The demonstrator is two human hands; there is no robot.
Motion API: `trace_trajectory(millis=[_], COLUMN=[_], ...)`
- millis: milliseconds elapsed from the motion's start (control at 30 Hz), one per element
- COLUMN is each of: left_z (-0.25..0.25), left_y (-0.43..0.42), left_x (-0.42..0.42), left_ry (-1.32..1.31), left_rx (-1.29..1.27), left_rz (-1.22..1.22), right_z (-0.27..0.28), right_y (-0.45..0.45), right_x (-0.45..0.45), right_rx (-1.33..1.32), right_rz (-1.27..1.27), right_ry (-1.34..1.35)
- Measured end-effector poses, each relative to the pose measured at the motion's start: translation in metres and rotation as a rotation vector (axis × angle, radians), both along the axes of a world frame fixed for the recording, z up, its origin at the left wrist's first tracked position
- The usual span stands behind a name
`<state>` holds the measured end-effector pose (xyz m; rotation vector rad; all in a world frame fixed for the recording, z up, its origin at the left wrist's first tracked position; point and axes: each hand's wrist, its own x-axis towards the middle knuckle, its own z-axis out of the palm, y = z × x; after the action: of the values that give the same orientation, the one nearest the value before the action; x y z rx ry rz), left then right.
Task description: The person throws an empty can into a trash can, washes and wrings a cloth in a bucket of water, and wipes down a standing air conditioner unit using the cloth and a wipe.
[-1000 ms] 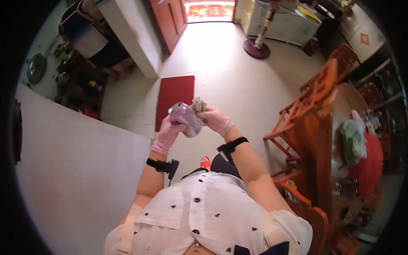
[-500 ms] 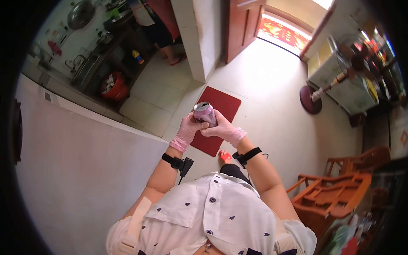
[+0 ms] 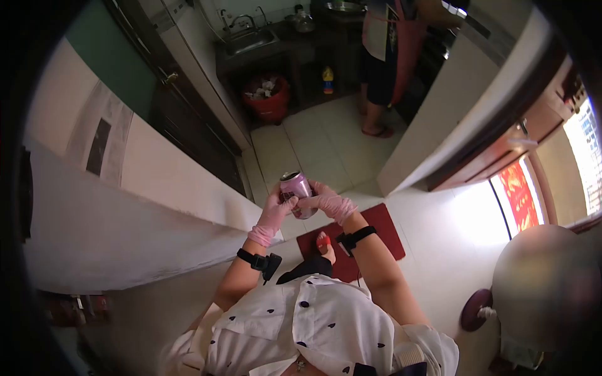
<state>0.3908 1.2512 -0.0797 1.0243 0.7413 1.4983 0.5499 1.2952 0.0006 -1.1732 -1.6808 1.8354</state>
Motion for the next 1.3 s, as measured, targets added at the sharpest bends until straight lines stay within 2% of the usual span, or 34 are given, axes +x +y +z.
trace_trajectory(millis=[67, 167, 200, 233, 300, 433, 500, 533, 600, 633, 667, 700, 733, 767, 800, 833, 867, 933, 967, 1033, 1100, 1167, 1200, 1233, 1300], left_z=[0.007, 0.019, 0.025, 0.024, 0.020, 0.032, 0.025, 0.017, -0.008, -0.022, -0.034, -0.038, -0.048, -0.031, -0.029, -0.020, -0.028, -0.045, -0.044, -0.041, -0.048, -0.061, -0.064, -0.060, -0.047], left_y=[0.038, 0.073, 0.082, 0.095, 0.125, 0.171, 0.197, 0.209, 0.231, 0.237, 0.240, 0.247, 0.253, 0.259, 0.266, 0.268, 0.266, 0.260, 0.258, 0.257, 0.253, 0.246, 0.243, 0.246, 0.248], left_x=[-0.008, -0.044, -0.050, -0.055, -0.064, -0.093, -0.103, -0.111, -0.134, -0.157, -0.179, -0.195, -0.211, -0.225, -0.236, -0.221, -0.209, -0.205, -0.170, -0.163, -0.139, -0.126, -0.119, -0.118, -0.115], left_ry=[-0.190, -0.133, -0.118, -0.111, -0.251, -0.252, -0.174, -0.185, 0.072, 0.144, 0.216, 0.178, -0.135, -0.218, -0.333, -0.366, -0.336, -0.372, -0.406, -0.429, -0.440, -0.430, -0.390, -0.398, -0.289], left_rx=[-0.056, -0.059, -0.052, -0.049, -0.091, -0.246, -0.088, -0.094, -0.181, -0.243, -0.311, -0.358, -0.362, -0.399, -0.497, -0.499, -0.393, -0.482, -0.547, -0.598, -0.636, -0.826, -0.876, -0.890, -0.966], left_rz=[0.064, 0.100, 0.200, 0.213, 0.294, 0.371, 0.496, 0.524, 0.757, 0.760, 0.763, 0.818, 0.795, 0.780, 0.738, 0.739, 0.728, 0.727, 0.697, 0.735, 0.762, 0.767, 0.764, 0.768, 0.756], right_z=[-0.001, 0.003, -0.013, -0.005, 0.010, -0.031, -0.044, -0.058, -0.091, -0.099, -0.107, -0.113, -0.117, -0.135, -0.176, -0.207, -0.224, -0.265, -0.278, -0.274, -0.301, -0.317, -0.314, -0.307, -0.294], right_y=[0.046, 0.095, 0.116, 0.128, 0.150, 0.223, 0.261, 0.284, 0.332, 0.355, 0.379, 0.409, 0.441, 0.483, 0.528, 0.565, 0.602, 0.678, 0.710, 0.744, 0.787, 0.826, 0.837, 0.837, 0.831], right_x=[-0.014, -0.051, -0.059, -0.071, -0.091, -0.139, -0.163, -0.177, -0.207, -0.228, -0.247, -0.267, -0.287, -0.304, -0.311, -0.300, -0.296, -0.300, -0.273, -0.295, -0.290, -0.287, -0.280, -0.274, -0.271], right_rx=[0.020, -0.021, -0.035, -0.034, -0.039, -0.145, -0.308, -0.318, -0.545, -0.558, -0.628, -0.691, -0.731, -0.741, -0.757, -0.770, -0.758, -0.739, -0.732, -0.586, -0.566, -0.572, -0.685, -0.663, -0.707], right_rz=[0.035, 0.113, 0.132, 0.145, 0.090, 0.090, 0.148, 0.172, 0.313, 0.343, 0.282, 0.221, 0.154, 0.187, 0.040, -0.100, -0.147, -0.235, -0.270, -0.504, -0.586, -0.536, -0.421, -0.252, -0.411], right_ry=[-0.028, -0.031, 0.008, 0.015, -0.062, 0.100, 0.205, 0.190, 0.262, 0.238, 0.273, 0.308, 0.324, 0.305, 0.381, 0.477, 0.451, 0.405, 0.397, 0.298, 0.269, 0.086, 0.085, 0.177, 0.176])
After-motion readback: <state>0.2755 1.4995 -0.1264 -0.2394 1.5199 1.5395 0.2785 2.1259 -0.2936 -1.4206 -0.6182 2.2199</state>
